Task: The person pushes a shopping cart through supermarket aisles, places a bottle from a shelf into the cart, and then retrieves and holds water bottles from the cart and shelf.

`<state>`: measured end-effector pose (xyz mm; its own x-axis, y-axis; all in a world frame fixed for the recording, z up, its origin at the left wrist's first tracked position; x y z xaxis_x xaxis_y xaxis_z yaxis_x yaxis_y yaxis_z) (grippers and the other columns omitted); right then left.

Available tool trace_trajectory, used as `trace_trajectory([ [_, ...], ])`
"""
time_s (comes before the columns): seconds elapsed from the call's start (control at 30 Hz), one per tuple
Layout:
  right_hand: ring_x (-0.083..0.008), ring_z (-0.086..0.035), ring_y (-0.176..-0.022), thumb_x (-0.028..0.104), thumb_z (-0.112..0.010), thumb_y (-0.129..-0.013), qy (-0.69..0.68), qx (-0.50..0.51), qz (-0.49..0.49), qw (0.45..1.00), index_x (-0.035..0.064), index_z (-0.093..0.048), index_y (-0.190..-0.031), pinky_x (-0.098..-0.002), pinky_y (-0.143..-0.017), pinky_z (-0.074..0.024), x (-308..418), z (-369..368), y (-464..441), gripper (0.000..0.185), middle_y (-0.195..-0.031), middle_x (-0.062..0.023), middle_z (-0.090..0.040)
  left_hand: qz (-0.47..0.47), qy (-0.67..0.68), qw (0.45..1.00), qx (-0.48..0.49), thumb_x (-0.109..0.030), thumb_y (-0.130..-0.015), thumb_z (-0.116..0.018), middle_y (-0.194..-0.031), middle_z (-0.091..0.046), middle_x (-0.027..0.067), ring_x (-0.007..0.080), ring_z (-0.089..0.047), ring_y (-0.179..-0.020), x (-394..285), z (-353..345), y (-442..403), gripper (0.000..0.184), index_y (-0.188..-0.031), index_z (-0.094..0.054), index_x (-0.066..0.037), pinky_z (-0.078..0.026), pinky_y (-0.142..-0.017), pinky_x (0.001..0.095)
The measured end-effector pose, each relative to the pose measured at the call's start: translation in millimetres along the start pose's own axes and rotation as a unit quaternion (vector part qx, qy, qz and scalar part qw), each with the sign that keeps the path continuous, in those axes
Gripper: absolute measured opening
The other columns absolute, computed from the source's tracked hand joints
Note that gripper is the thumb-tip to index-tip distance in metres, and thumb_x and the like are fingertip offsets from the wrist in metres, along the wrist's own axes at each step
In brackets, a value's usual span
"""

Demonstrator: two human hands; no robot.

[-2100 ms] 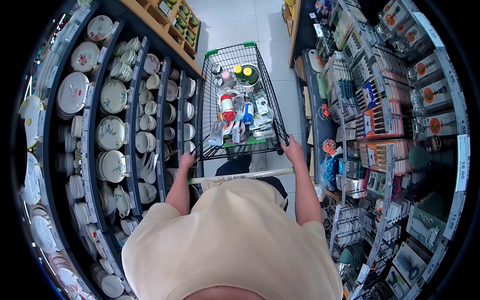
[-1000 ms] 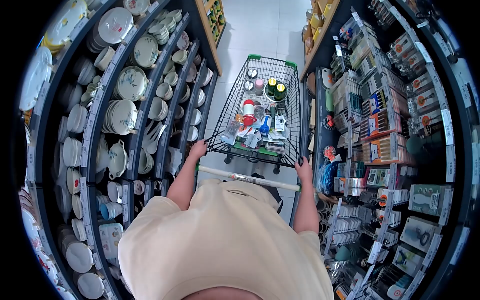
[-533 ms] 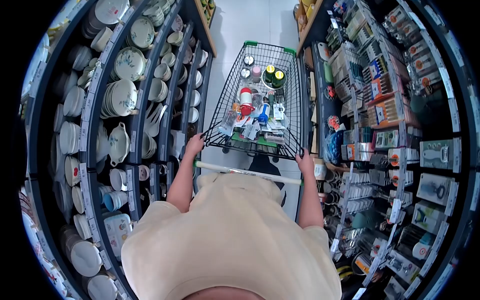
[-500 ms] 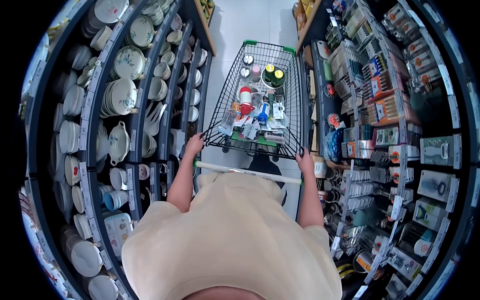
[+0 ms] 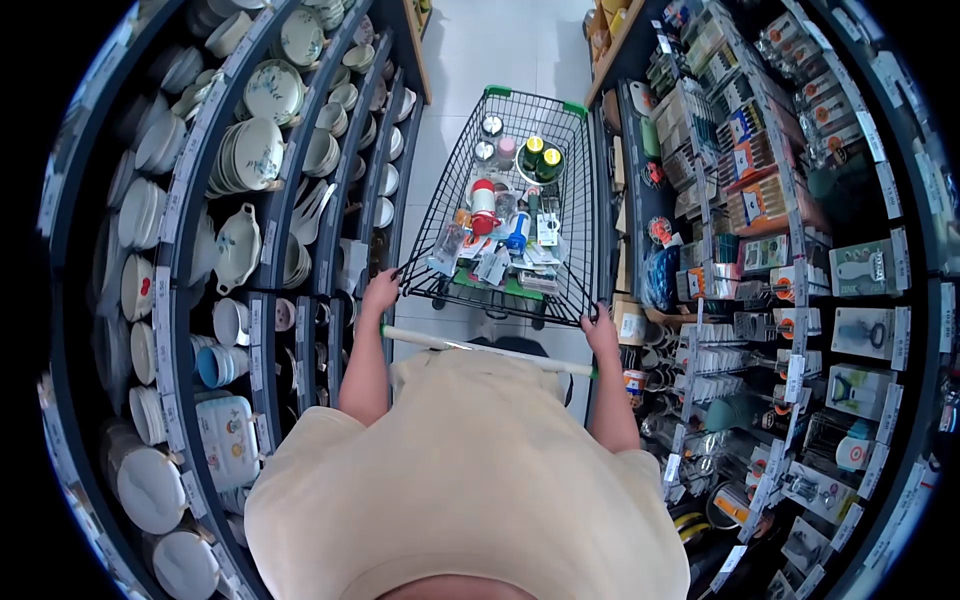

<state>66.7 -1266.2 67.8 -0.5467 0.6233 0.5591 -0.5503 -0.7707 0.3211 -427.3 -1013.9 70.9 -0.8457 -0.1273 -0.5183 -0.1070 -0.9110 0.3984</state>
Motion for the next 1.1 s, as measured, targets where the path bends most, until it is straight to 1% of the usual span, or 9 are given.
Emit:
trace_trajectory([
  [0.27,-0.0365,-0.069,-0.092,0.036,-0.068,-0.087,0.024,-0.015,0.03,0.999,0.0054,-0.052,-0.137,-0.0428,-0.084,-0.0532,-24.7,-19.3,31.3,0.061,-0.098,-0.0209,-0.071,0.018,0.035,0.999,-0.012,-0.025,-0.092,-0.055,-0.109,-0.068,0.0194,0.0407,-0.063,-0.104,40.4,-9.4,38.3,0.031,-0.118,-0.069,-0.016,-0.051,-0.088,0.0498],
  [0.37,-0.0375,-0.068,-0.092,0.037,-0.068,-0.087,0.036,-0.011,0.021,0.999,0.0053,-0.052,-0.136,-0.0436,-0.083,-0.0531,-24.4,-22.3,53.9,0.061,-0.097,-0.0214,-0.071,0.053,0.085,0.994,0.047,-0.026,-0.092,-0.056,-0.111,-0.069,0.019,0.039,-0.064,-0.105,60.5,-18.0,49.0,0.031,-0.119,-0.068,-0.017,-0.051,-0.089,0.0492],
  [0.43,-0.0444,-0.065,-0.101,0.039,-0.068,-0.086,0.027,-0.014,0.05,0.998,0.0091,-0.052,-0.138,-0.0495,-0.089,-0.0519,-15.9,-24.6,72.0,0.062,-0.104,-0.0263,-0.069,0.028,0.046,0.999,0.006,-0.028,-0.093,-0.055,-0.107,-0.069,0.0195,0.0401,-0.064,-0.103,70.8,-14.3,63.4,0.031,-0.117,-0.069,-0.015,-0.051,-0.088,0.049],
  [0.53,-0.0436,-0.065,-0.103,0.039,-0.068,-0.086,0.056,0.003,0.03,0.998,0.0094,-0.051,-0.139,-0.0494,-0.089,-0.0523,-6.2,-20.5,97.2,0.063,-0.107,-0.0273,-0.068,0.044,0.062,0.997,0.018,-0.03,-0.093,-0.055,-0.107,-0.069,0.0206,0.0409,-0.064,-0.103,90.6,-21.8,81.1,0.031,-0.117,-0.069,-0.015,-0.05,-0.089,0.0491],
  [0.63,-0.0439,-0.065,-0.104,0.039,-0.067,-0.087,0.057,0.021,0.023,0.998,0.0102,-0.05,-0.14,-0.0493,-0.09,-0.0518,-17.4,-28.7,113.0,0.062,-0.111,-0.0273,-0.068,-0.006,0.061,0.998,-0.016,-0.026,-0.095,-0.057,-0.087,-0.07,0.0174,0.0312,-0.069,-0.077,112.4,-33.2,99.0,0.029,-0.113,-0.067,-0.005,-0.054,-0.066,0.0408],
  [0.8,-0.0438,-0.065,-0.104,0.037,-0.066,-0.087,0.051,0.021,0.037,0.998,0.0118,-0.051,-0.139,-0.0486,-0.091,-0.0517,-38.3,-36.7,146.5,0.06,-0.111,-0.0262,-0.068,0.018,0.063,0.998,-0.02,-0.025,-0.096,-0.056,-0.082,-0.068,0.0158,0.0281,-0.071,-0.075,152.2,-55.0,142.2,0.029,-0.112,-0.066,-0.003,-0.059,-0.064,0.0399],
  [0.9,-0.0434,-0.065,-0.102,0.035,-0.066,-0.087,0.044,0.021,0.035,0.998,0.0117,-0.054,-0.136,-0.0483,-0.09,-0.0518,-48.1,-31.4,169.6,0.056,-0.109,-0.0254,-0.068,0.092,0.054,0.994,0.021,-0.03,-0.094,-0.057,-0.109,-0.069,0.0205,0.0411,-0.064,-0.104,163.5,-64.8,180.2,0.031,-0.118,-0.068,-0.014,-0.051,-0.087,0.0483],
  [1.03,-0.042,-0.065,-0.099,0.034,-0.065,-0.087,0.022,0.005,0.069,0.997,0.0107,-0.061,-0.128,-0.0477,-0.088,-0.0521,-53.4,-33.2,198.6,0.047,-0.107,-0.0239,-0.069,0.087,0.085,0.993,0.012,-0.028,-0.093,-0.059,-0.108,-0.07,0.0212,0.0379,-0.068,-0.098,193.9,-80.6,201.5,0.035,-0.121,-0.066,-0.009,-0.054,-0.083,0.0466],
  [1.1,-0.0406,-0.066,-0.099,0.033,-0.065,-0.088,0.015,0.008,0.076,0.997,0.01,-0.064,-0.125,-0.0466,-0.087,-0.0526,-62.1,-31.1,203.8,0.044,-0.106,-0.0225,-0.069,0.097,0.107,0.989,0.032,-0.025,-0.094,-0.059,-0.106,-0.07,0.019,0.0332,-0.069,-0.093,185.3,-79.9,215.7,0.035,-0.123,-0.065,-0.006,-0.057,-0.073,0.0419],
])
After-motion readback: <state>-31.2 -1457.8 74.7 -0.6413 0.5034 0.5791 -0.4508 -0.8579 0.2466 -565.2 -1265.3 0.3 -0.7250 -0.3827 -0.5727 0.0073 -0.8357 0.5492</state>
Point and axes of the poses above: each hand's wrist, its own y-axis away from the middle knuckle, its own z-axis out of the back of the hand, x = y × z, the point moved 6 cm from there along -y, towards the middle knuckle
